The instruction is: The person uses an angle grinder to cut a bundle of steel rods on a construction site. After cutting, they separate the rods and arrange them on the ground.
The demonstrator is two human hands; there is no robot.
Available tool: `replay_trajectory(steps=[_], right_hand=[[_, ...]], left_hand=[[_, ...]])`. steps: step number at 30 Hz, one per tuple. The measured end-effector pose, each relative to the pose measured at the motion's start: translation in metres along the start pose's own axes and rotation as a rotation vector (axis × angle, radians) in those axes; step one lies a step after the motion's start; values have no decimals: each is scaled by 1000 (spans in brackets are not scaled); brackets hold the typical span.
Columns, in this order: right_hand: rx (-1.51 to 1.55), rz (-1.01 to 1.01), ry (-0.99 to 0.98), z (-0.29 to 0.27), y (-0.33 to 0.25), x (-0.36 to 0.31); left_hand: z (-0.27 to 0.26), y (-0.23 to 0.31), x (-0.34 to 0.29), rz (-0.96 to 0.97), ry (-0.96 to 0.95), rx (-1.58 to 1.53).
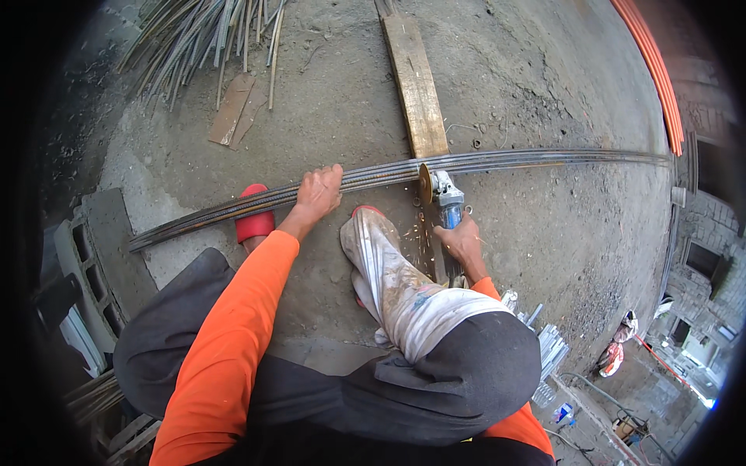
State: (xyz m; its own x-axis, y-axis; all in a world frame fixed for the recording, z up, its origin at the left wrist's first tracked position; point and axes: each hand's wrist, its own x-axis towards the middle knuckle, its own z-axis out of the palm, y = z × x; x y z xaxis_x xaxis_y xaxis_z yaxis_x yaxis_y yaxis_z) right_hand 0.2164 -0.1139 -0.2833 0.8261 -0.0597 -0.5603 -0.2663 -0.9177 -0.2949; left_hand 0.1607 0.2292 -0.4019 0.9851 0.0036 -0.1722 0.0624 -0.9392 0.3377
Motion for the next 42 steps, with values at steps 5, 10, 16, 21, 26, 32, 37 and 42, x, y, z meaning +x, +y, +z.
replay_trajectory(steps=[5, 10, 16, 21, 26, 32, 37, 42], right_hand=[[163, 29, 27, -2, 23, -10], [106, -3, 26, -5, 10, 4], [72, -29, 5, -3, 5, 19], [86, -42, 2, -1, -1, 19], [92, -52, 0, 1, 1, 21], [93, -30, -10, 2, -3, 23], [81, -32, -4, 2, -4, 22], [69, -52, -2, 2, -6, 34]], left_hand=[[1, 3, 0, 13, 4, 22], [-2, 3, -2, 17, 24, 54], [-2, 3, -2, 22, 22, 52], [-2, 2, -1, 19, 13, 42], [0, 2, -1, 14, 3, 51], [-1, 3, -1, 3, -17, 58], [-1, 2, -2, 6, -2, 64], [-3, 4, -1, 13, 22, 49]])
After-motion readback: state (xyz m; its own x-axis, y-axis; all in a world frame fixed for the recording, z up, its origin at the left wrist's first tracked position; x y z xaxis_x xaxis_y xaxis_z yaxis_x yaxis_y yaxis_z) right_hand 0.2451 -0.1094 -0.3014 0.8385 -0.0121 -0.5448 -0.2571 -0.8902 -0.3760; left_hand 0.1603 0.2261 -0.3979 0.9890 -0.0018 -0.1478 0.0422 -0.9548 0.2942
